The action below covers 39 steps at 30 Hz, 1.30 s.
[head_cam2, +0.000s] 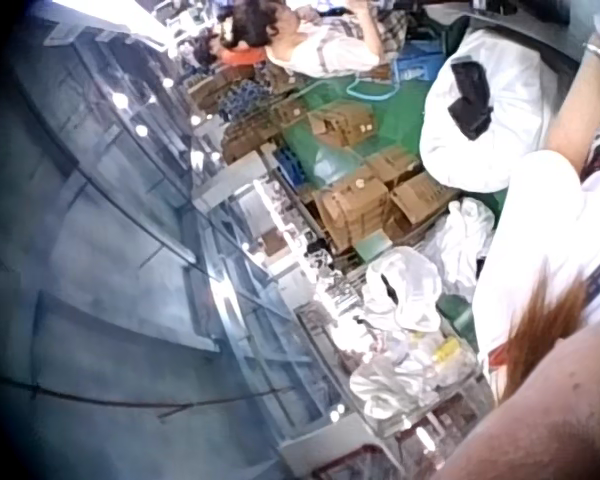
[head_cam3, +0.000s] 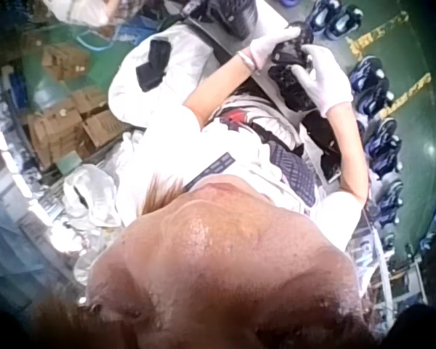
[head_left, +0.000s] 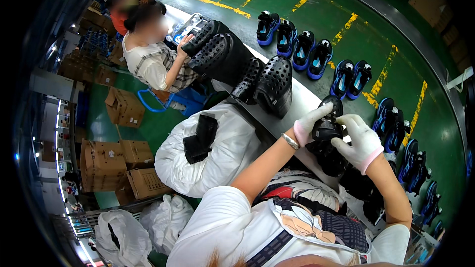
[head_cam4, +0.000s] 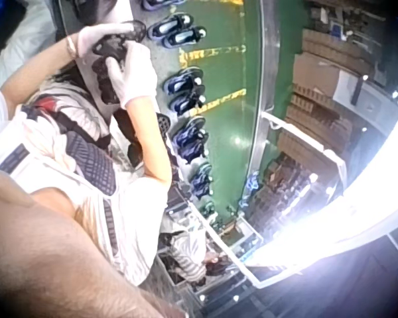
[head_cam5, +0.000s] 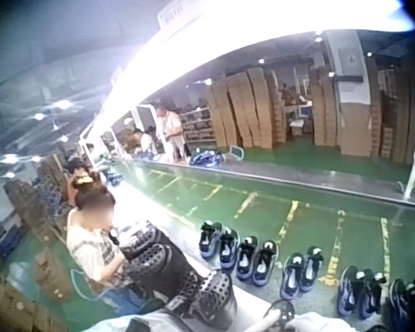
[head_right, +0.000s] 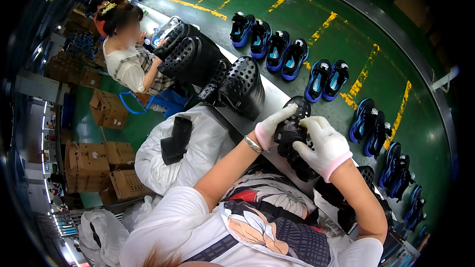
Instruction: The person places black rubber shoe components onto blue and black sneakers and removes sneakers from an assembly line in a factory.
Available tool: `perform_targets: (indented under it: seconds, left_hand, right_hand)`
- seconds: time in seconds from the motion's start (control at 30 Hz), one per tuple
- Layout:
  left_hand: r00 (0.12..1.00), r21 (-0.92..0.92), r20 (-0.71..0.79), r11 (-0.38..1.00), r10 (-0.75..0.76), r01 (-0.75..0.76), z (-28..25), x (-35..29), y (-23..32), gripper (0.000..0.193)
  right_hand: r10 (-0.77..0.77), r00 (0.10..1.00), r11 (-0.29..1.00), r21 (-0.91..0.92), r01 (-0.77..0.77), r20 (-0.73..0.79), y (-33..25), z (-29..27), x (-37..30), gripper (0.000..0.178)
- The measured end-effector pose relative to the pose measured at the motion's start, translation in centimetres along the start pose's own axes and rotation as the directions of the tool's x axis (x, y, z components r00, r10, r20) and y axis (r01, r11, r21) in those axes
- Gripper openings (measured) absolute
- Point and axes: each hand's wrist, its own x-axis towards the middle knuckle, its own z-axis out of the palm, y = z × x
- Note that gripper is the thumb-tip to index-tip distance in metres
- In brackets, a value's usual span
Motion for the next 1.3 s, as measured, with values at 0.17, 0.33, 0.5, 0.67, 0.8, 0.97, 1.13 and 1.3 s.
perform_targets:
  seconds: [0.17,0.33,0.5,0.67,0.8,0.97,1.13,1.3]
  left_hand:
    - [0.997,-0.069,-0.028,0.995,0.073,-0.075,-0.1,2.6,0.2,0.036]
    - [0.914,0.195,-0.074,0.905,0.399,-0.379,-1.0,5.4,1.8,0.025]
    - [0.842,0.44,-0.063,0.772,0.536,-0.458,-0.9,8.1,2.2,0.03]
    - [0.83,0.301,-0.232,0.849,0.508,-0.435,-2.5,11.5,2.5,0.022]
    - [0.856,0.748,-0.248,0.651,0.454,-0.128,-3.9,13.0,3.1,0.038]
    - [0.736,0.93,0.352,-0.306,0.579,-0.205,-8.2,16.7,2.1,0.026]
    - [0.838,0.982,0.101,-0.191,0.537,0.004,-12.4,20.2,0.9,0.024]
    - [0.959,0.278,0.284,-0.959,0.021,-0.061,-11.7,22.9,-0.8,0.02]
  right_hand:
    - [0.281,0.956,0.954,0.082,-0.287,0.08,1.2,0.3,1.9,0.05]
    - [0.419,0.891,0.906,-0.02,-0.422,0.173,2.4,0.2,4.2,0.048]
    - [0.511,0.835,0.838,0.1,-0.537,0.203,4.3,0.0,6.4,0.045]
    - [0.588,0.774,0.805,-0.071,-0.59,0.233,6.8,0.6,8.6,0.047]
    - [0.583,0.798,0.807,-0.224,-0.547,0.154,11.2,0.3,8.8,0.048]
    - [0.733,0.608,0.68,-0.307,-0.666,0.304,13.8,-1.5,11.0,0.05]
    - [0.649,0.673,0.761,-0.331,-0.558,0.355,16.5,-0.8,14.8,0.058]
    - [0.644,0.696,0.738,-0.497,-0.456,0.318,17.9,-1.6,18.7,0.048]
